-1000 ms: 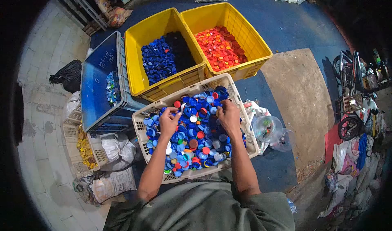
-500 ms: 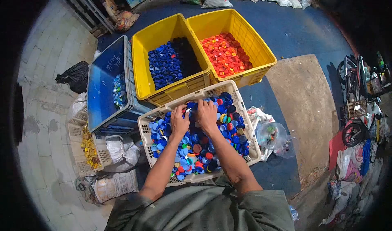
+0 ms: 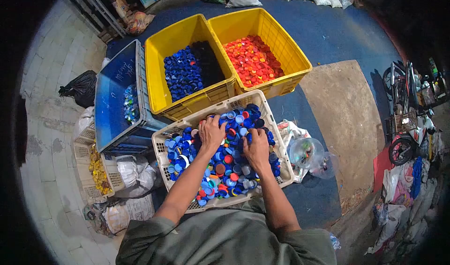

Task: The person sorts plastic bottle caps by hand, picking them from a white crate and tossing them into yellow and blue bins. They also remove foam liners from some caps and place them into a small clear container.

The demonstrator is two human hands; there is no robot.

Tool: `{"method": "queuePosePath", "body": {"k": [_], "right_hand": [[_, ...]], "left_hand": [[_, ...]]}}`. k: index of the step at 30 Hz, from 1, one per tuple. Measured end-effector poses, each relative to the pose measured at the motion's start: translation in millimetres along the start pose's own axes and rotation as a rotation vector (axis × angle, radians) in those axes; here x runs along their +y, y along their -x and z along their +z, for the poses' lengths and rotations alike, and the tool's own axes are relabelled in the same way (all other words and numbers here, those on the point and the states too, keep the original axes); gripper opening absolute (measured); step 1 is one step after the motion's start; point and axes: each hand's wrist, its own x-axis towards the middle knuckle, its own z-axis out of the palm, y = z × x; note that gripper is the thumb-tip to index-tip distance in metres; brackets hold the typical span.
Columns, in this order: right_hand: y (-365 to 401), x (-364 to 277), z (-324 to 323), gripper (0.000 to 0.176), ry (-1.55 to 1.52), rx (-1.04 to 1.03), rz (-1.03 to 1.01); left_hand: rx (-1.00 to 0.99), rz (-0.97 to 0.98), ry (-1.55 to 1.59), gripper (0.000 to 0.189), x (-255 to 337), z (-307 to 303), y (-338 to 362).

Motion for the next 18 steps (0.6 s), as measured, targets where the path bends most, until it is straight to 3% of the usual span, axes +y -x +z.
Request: {"method": "queuePosePath", "body": {"k": [8,11,18], "right_hand": [[-14.1,6.9,2.3,0.027,0.106,-0.07,-0.069],[-27.6,4.6,6.2,0.026,0.171,-0.146,-0.112],[-57.5,7.8,26.0,0.023,0.291,-0.279,-0.401]], "left_hand": [[-0.028,-0.007,0.157,0.02,-5.4,10.6,7.5],[0.117,-0.004,0.341,0.018,-6.3,-0.1,14.6],[-0.082,-0.666,1.272,0.019,-33.1,-10.1,38.1]]}}
